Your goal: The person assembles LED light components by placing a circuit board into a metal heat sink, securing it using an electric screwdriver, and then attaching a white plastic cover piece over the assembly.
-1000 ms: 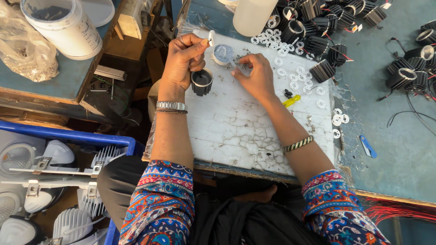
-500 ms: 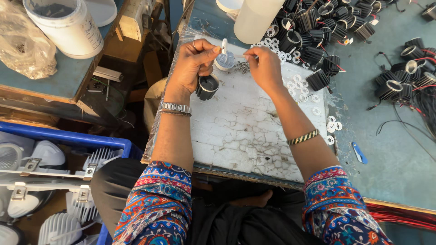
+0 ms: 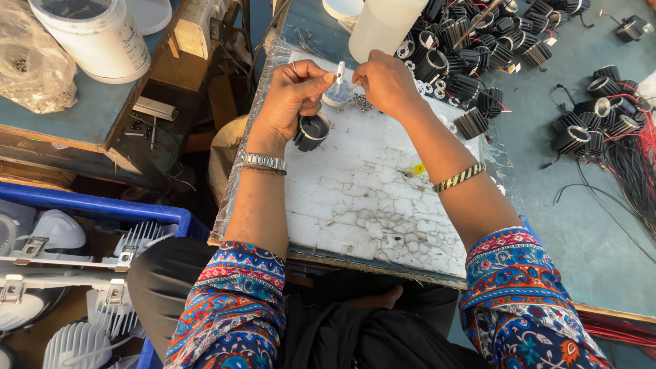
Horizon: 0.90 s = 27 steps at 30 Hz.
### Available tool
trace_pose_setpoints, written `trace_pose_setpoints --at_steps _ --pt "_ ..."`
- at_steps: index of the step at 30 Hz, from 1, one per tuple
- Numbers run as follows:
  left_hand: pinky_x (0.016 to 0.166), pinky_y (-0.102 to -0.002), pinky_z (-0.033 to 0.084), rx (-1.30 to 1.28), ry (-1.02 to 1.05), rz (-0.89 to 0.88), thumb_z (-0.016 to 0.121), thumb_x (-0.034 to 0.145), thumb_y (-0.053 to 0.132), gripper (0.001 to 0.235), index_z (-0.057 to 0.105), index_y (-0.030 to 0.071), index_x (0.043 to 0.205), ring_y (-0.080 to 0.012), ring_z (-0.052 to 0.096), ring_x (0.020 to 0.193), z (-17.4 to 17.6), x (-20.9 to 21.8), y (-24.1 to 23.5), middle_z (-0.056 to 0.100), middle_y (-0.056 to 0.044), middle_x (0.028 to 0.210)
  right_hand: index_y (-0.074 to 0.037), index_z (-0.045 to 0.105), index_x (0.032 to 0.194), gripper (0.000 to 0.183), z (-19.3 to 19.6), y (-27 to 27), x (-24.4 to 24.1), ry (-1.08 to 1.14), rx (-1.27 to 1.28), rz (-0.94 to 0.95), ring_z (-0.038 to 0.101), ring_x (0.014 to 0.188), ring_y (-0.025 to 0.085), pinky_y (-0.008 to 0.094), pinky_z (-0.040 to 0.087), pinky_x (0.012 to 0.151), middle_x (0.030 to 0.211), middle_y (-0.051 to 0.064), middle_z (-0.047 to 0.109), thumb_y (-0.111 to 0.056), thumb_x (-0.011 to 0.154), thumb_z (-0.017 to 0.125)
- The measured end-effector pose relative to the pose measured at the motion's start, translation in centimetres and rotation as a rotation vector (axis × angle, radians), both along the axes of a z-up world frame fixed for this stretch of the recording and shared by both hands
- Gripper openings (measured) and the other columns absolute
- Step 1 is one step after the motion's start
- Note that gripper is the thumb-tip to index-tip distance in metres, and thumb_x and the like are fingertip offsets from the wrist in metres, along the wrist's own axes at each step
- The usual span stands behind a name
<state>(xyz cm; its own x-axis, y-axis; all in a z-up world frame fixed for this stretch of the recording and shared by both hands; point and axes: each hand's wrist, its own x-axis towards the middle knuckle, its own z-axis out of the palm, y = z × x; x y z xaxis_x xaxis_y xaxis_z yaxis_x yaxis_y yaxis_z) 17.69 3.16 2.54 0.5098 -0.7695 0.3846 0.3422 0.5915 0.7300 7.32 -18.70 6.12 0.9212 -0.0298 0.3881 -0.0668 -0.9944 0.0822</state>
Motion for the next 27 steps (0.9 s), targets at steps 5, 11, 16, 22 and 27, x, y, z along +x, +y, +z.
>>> trace_pose_setpoints --at_steps 5,11,16,22,27 --pt "0.044 -0.023 0.023 0.008 -0.007 0.04 0.079 0.093 0.006 0.013 0.07 0.001 0.084 -0.0039 0.035 0.048 0.0 -0.1 0.1 0.057 0.001 0.066 -0.015 0.081 0.092 0.012 0.7 -0.2 -0.3 0.056 0.041 0.01 0.065 0.094 0.035 0.046 0.051 0.08 0.095 0.013 0.063 -0.007 0.089 0.072" --pt "0.043 -0.023 0.022 0.017 0.001 0.032 0.079 0.092 0.007 0.014 0.07 0.002 0.083 -0.0035 0.034 0.047 0.2 -0.4 0.2 0.056 0.001 0.066 -0.015 0.082 0.093 0.015 1.6 0.2 -0.9 0.101 0.143 0.032 0.066 0.089 0.034 0.045 0.051 0.079 0.09 0.015 0.066 -0.007 0.086 0.072" --pt "0.044 -0.023 0.023 0.035 -0.002 0.05 0.079 0.093 0.008 0.014 0.07 0.003 0.084 -0.0035 0.034 0.047 0.2 -0.5 0.2 0.055 0.001 0.065 -0.013 0.081 0.095 0.014 1.7 0.5 -1.0 0.158 0.274 0.01 0.069 0.075 0.03 0.043 0.053 0.073 0.08 0.013 0.072 -0.008 0.088 0.071" --pt "0.045 -0.022 0.024 0.044 0.002 0.047 0.078 0.093 0.008 0.012 0.07 0.004 0.085 -0.0036 0.034 0.048 0.3 -0.6 0.3 0.054 0.002 0.065 -0.011 0.081 0.095 0.012 0.9 0.2 -1.0 0.132 0.311 0.082 0.069 0.072 0.029 0.041 0.053 0.068 0.079 0.013 0.073 -0.008 0.087 0.074" --pt "0.045 -0.022 0.024 0.037 0.02 0.035 0.077 0.094 0.009 0.011 0.072 0.003 0.087 -0.0037 0.033 0.048 0.1 -0.5 0.3 0.054 0.002 0.065 -0.009 0.08 0.099 0.013 -0.3 0.3 -1.4 0.102 0.55 0.016 0.068 0.067 0.018 0.034 0.052 0.063 0.079 0.007 0.074 -0.01 0.088 0.073"
